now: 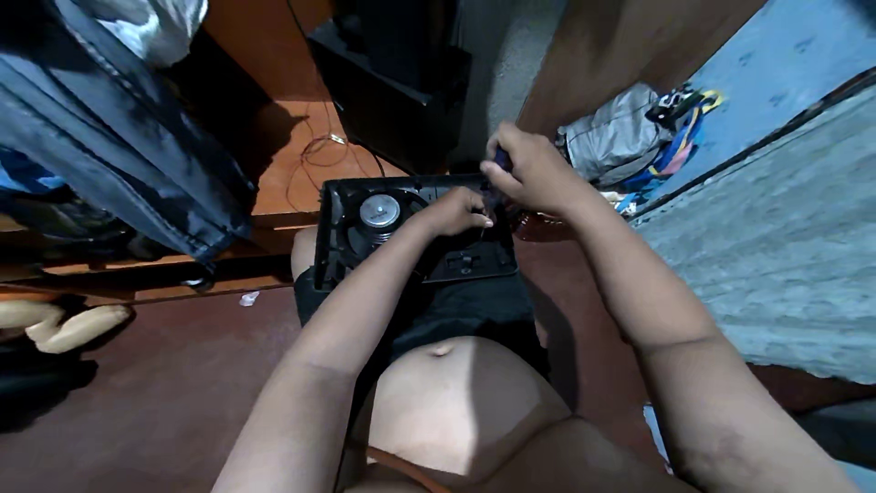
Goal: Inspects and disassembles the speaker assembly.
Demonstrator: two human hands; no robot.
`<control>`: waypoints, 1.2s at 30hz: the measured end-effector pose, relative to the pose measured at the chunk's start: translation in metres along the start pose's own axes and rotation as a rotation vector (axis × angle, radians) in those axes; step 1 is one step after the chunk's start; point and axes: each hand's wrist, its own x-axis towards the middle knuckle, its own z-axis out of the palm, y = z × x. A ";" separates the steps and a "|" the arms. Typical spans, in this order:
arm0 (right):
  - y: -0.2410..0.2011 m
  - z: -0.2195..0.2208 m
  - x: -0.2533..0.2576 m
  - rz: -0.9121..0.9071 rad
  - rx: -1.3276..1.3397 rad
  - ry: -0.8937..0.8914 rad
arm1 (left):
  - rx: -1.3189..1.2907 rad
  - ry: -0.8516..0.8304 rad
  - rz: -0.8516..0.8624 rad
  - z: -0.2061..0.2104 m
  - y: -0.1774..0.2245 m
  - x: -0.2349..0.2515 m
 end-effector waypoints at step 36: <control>-0.044 -0.031 0.019 0.217 -0.557 -0.324 | 0.021 0.034 -0.118 0.016 -0.011 -0.003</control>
